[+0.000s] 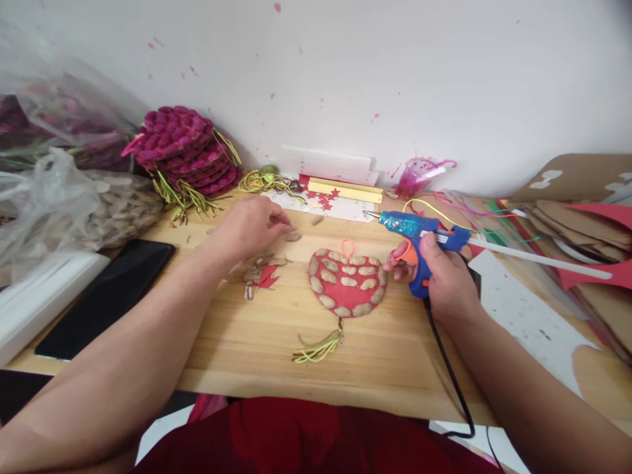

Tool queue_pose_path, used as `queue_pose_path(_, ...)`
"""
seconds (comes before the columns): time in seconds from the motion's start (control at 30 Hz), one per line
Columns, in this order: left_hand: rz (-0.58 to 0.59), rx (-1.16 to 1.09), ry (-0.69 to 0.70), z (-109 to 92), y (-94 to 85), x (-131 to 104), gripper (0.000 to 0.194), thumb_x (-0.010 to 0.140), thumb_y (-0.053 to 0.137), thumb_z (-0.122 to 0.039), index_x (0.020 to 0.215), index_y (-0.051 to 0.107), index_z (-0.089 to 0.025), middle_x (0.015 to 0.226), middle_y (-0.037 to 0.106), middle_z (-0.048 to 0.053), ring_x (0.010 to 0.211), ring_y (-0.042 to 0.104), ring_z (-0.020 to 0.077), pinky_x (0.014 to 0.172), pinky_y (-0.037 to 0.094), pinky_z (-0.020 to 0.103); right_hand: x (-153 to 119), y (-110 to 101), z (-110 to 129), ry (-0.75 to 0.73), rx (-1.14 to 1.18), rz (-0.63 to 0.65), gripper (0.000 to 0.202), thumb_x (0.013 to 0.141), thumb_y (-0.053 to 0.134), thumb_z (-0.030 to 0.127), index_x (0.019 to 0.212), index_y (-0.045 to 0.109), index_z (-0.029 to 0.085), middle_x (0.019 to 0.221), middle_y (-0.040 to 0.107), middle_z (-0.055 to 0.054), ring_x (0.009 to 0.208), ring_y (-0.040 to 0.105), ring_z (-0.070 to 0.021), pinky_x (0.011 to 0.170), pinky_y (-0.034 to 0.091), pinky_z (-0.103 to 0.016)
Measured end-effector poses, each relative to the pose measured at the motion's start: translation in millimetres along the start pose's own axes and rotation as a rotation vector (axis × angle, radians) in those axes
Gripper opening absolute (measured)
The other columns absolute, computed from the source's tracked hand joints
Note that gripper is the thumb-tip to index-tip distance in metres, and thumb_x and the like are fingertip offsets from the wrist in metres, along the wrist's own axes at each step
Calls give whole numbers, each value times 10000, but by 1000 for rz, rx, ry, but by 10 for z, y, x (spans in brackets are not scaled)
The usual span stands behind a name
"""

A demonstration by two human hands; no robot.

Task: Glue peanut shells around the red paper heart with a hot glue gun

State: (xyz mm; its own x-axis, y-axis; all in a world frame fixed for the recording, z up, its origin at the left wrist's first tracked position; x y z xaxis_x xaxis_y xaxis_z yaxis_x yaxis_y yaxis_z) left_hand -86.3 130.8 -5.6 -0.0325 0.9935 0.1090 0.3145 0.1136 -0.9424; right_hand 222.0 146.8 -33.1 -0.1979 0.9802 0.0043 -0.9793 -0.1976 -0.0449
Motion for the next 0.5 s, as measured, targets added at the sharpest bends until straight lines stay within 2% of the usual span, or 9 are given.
queue_pose_path(0.17, 24, -33, -23, 33, 31, 6, 193, 825, 678, -379, 875, 816, -254, 884, 803, 59, 812, 687, 248, 740, 484, 342, -9, 4, -6, 12, 15, -4, 523, 800, 683, 742, 686, 656, 232, 682, 703, -72, 735, 746, -264, 531, 564, -331)
queue_pose_path(0.3, 31, -13, -34, 37, 80, 20, 153, 839, 700, -360, 871, 805, -253, 842, 775, 41, 765, 631, 226, 729, 453, 354, -27, 28, 24, -14, 19, 6, 516, 838, 665, 727, 703, 659, 229, 680, 695, -53, 765, 753, -249, 547, 568, -311)
queue_pose_path(0.5, 11, -31, -84, 19, -15, -7, 144, 839, 739, -392, 846, 797, -260, 732, 711, 0, 719, 561, 204, 743, 428, 355, 3, 27, -6, 20, 76, -25, 569, 746, 711, 781, 655, 612, 228, 650, 642, -25, 767, 756, -236, 484, 524, -265)
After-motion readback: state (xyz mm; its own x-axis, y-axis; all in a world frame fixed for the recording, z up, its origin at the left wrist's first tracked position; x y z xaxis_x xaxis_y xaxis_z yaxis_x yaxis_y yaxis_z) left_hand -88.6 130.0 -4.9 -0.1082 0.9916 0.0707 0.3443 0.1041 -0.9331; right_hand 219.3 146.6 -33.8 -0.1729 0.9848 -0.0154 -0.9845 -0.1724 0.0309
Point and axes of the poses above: each hand's wrist, its own x-axis towards the middle knuckle, its own y-axis out of the palm, z = x × y, the point moved 8 cm from there along x, towards the middle knuckle
